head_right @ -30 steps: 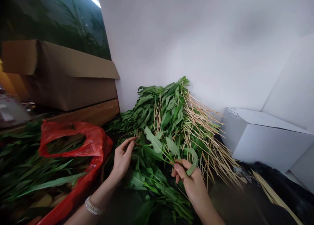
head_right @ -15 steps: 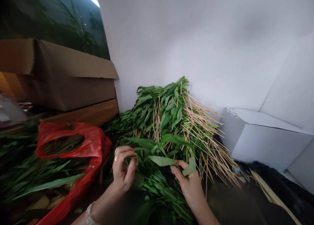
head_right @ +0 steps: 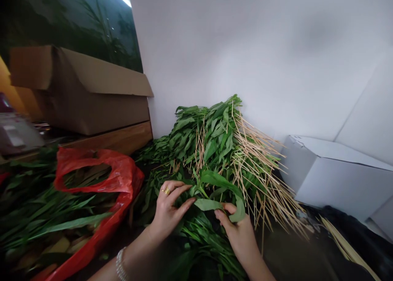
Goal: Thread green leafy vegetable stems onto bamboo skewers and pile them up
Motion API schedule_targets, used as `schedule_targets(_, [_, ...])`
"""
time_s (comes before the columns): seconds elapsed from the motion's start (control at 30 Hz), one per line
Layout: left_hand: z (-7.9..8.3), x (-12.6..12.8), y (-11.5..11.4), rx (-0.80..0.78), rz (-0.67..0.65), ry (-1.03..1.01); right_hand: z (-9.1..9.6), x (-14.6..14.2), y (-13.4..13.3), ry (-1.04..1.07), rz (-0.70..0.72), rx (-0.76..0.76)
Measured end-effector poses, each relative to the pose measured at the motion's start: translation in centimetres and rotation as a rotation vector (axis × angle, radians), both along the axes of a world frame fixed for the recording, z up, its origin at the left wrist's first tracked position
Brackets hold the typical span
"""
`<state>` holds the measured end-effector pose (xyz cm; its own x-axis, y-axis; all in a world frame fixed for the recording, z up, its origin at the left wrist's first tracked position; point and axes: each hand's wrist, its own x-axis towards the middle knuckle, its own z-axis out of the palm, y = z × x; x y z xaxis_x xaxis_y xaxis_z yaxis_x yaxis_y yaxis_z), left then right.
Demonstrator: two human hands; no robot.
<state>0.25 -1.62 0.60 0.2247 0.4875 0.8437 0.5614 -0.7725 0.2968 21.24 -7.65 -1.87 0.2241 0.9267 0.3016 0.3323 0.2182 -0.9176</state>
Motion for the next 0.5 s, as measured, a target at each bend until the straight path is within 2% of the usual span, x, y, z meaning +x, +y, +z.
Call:
schedule_targets(0.17, [-0.2,-0.1,-0.5,0.098,-0.081,-0.031,-0.3,0.0,0.2,0.091,0.046,-0.027])
schedule_targets(0.3, [0.0,-0.2,-0.9,0.105,-0.203,-0.028,-0.4,0.1,0.4,0.169,0.049,-0.018])
schedule_targets(0.5, [0.0,0.2,-1.8,0.138,-0.304,0.001,-0.6,0.2,0.5,0.234,0.058,-0.025])
